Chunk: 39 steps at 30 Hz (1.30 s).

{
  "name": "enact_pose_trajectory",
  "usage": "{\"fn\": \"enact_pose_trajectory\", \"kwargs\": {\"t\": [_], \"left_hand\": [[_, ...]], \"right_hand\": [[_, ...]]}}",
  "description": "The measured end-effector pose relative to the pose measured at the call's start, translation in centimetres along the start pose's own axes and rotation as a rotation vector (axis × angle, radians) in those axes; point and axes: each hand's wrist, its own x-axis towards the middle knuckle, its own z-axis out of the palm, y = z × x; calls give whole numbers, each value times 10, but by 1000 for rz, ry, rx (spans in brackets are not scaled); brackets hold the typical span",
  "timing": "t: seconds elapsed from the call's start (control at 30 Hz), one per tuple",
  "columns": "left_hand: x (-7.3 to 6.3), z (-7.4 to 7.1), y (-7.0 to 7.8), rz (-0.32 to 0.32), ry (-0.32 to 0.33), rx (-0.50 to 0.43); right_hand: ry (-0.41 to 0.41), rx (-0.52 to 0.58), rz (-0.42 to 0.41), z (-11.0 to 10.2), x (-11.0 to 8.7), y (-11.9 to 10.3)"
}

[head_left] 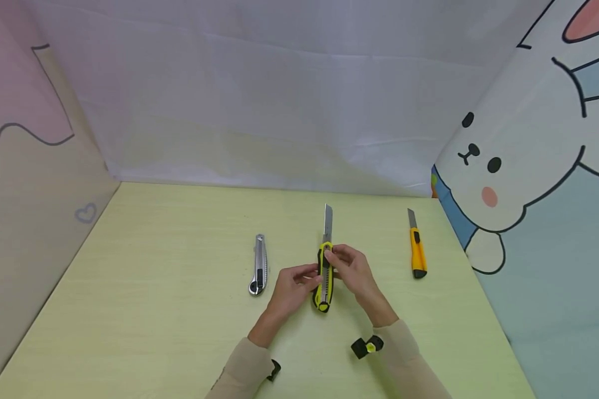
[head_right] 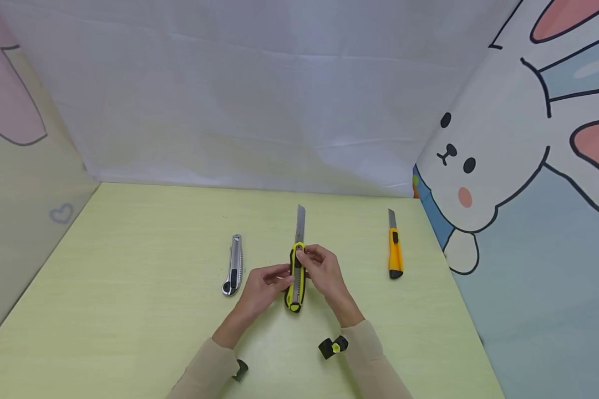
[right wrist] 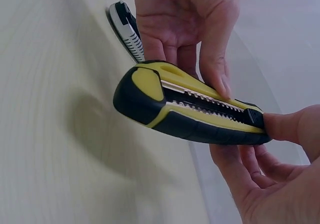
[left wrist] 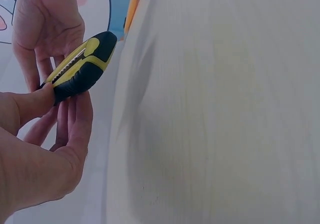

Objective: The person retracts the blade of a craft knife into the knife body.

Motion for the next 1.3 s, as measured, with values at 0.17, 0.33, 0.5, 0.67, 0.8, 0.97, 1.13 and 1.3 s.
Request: {"fn": "enact_pose_trajectory", "kwargs": {"t": [0.17, 0.33, 0.5, 0.67, 0.8, 0.97, 1.13, 1.3], "left_hand": [[1, -1, -1, 8, 2, 13], [0, -1, -1, 14, 5, 30], [1, -1, -1, 5, 15, 37], [-1, 0, 0, -15, 21, 21], [-2, 1, 3, -40, 35, 13], [-3, 1, 5, -50, 37, 15], [-2, 1, 2, -50, 33, 20], [-2, 0, 3, -65, 46, 24]], "right_hand": [[-8, -5, -12, 0, 0, 1], [-6, -4, -7, 0, 0, 2], [-10, 0, -3, 0, -1, 4], [-21, 9, -2, -1, -1, 3], [-37, 12, -3, -2, -2, 4], [-40, 14, 2, -2, -2, 4], [-49, 22, 9, -3, -3, 4], [-54, 27, 7, -1, -4, 3]]}}
